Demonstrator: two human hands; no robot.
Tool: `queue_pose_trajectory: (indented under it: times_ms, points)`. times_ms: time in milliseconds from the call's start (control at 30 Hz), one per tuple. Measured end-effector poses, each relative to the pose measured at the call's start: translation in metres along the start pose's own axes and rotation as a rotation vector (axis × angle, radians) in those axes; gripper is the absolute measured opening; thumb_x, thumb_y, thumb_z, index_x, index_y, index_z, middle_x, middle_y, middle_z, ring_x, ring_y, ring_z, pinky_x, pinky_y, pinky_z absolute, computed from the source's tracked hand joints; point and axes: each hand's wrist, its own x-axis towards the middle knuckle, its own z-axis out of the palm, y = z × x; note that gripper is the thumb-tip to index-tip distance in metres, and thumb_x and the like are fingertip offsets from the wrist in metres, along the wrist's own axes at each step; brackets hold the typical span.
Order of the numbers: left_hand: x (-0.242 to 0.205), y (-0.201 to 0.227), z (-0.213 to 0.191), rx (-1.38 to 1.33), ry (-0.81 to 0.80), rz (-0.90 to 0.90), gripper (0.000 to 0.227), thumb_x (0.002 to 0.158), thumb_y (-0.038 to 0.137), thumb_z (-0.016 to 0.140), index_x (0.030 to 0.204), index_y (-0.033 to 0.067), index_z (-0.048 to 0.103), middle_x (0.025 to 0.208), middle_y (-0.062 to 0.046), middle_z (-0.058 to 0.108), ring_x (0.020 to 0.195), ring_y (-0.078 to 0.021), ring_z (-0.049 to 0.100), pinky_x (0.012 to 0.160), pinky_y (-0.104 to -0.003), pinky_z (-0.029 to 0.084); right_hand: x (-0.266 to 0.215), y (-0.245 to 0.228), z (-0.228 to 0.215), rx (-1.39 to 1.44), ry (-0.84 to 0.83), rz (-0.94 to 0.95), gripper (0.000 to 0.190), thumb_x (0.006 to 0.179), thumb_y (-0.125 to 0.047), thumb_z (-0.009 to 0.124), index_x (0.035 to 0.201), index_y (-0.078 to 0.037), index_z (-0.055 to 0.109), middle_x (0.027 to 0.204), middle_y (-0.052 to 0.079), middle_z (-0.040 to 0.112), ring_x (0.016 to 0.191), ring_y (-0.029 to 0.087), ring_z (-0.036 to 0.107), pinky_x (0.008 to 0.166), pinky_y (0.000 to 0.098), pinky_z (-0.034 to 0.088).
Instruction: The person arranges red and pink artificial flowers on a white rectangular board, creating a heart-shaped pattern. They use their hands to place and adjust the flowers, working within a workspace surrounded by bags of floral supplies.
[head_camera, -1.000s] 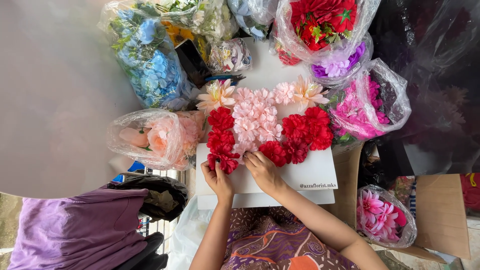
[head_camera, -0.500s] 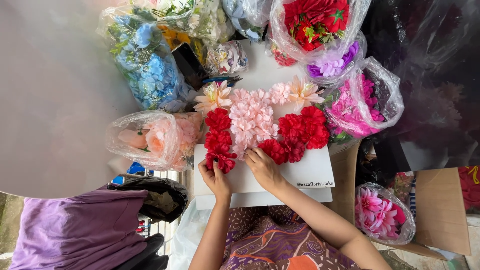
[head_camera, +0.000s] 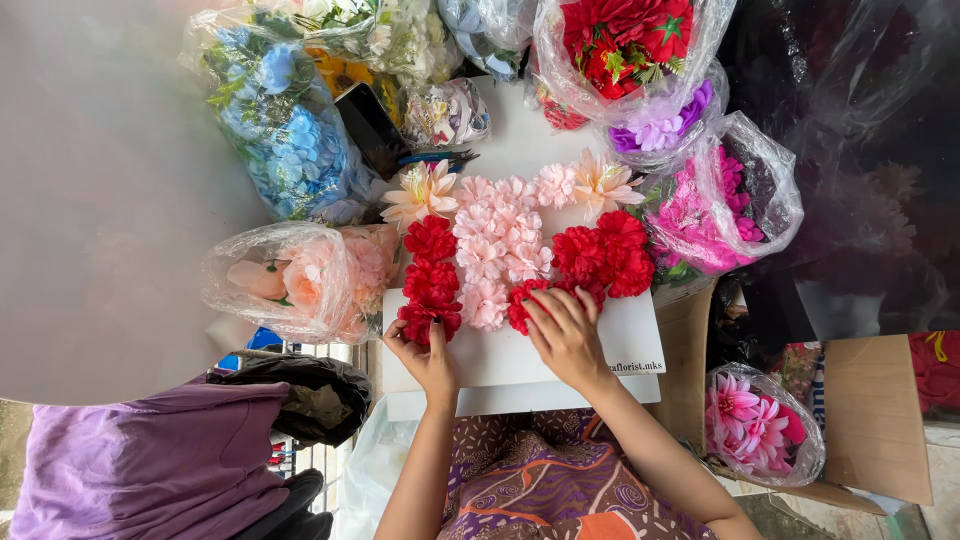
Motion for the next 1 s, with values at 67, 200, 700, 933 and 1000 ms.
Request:
queue_pose_trajectory:
  times_ms: [67,200,700,933,1000]
  points:
    - [-0.001,-0.006,-0.004,-0.017,-0.002,0.010,0.040,0.096,0.002,0.066,0.123,0.0115,0.038,0.112,-0.006,0.051,0.101,-0.0132,0.053,0.091,-0.030,0.047,-0.009,0.012,0.005,-0.007,0.005,0.043,0.028,0.095,-0.022,0.068,0.123,-0.018,0.070,0.128,0.002,0.067,0.120,0.023,0.060,0.112,0.0488,0.034]
    - [-0.003,-0.001,-0.004,-0.058,-0.027,0.012,0.037,0.098,-0.001,0.062,0.122,0.0121,0.038,0.107,-0.005,0.055,0.098,-0.0113,0.056,0.089,-0.029,0.049,-0.012,0.024,-0.002,-0.026,0.010,0.132,0.028,0.094,-0.021,0.070,0.122,-0.018,0.070,0.128,0.002,0.067,0.122,0.023,0.059,0.112,0.0489,0.032]
    - [0.001,-0.001,0.011,-0.043,-0.100,0.002,0.041,0.093,-0.005,0.068,0.121,0.0100,0.042,0.101,-0.008,0.066,0.094,-0.0145,0.066,0.086,-0.031,0.054,-0.033,0.035,-0.026,0.096,0.037,0.298,0.026,0.096,-0.022,0.070,0.122,-0.019,0.072,0.123,0.001,0.069,0.119,0.023,0.061,0.108,0.0434,0.034]
    - [0.007,-0.011,0.001,-0.059,-0.058,-0.017,0.037,0.095,-0.003,0.067,0.121,0.0096,0.043,0.099,-0.007,0.065,0.088,-0.0133,0.065,0.078,-0.028,0.055,-0.027,0.044,-0.029,0.130,0.063,0.347,0.026,0.097,-0.019,0.069,0.123,-0.018,0.071,0.124,0.001,0.068,0.120,0.024,0.059,0.108,0.0430,0.033]
    - [0.006,-0.014,0.003,-0.030,-0.077,-0.021,0.036,0.094,-0.003,0.069,0.119,0.0092,0.046,0.097,-0.008,0.067,0.084,-0.0131,0.067,0.074,-0.028,0.057,-0.028,0.048,-0.027,0.116,0.076,0.340,0.026,0.098,-0.019,0.068,0.123,-0.019,0.072,0.124,0.001,0.068,0.120,0.024,0.059,0.109,0.0419,0.033]
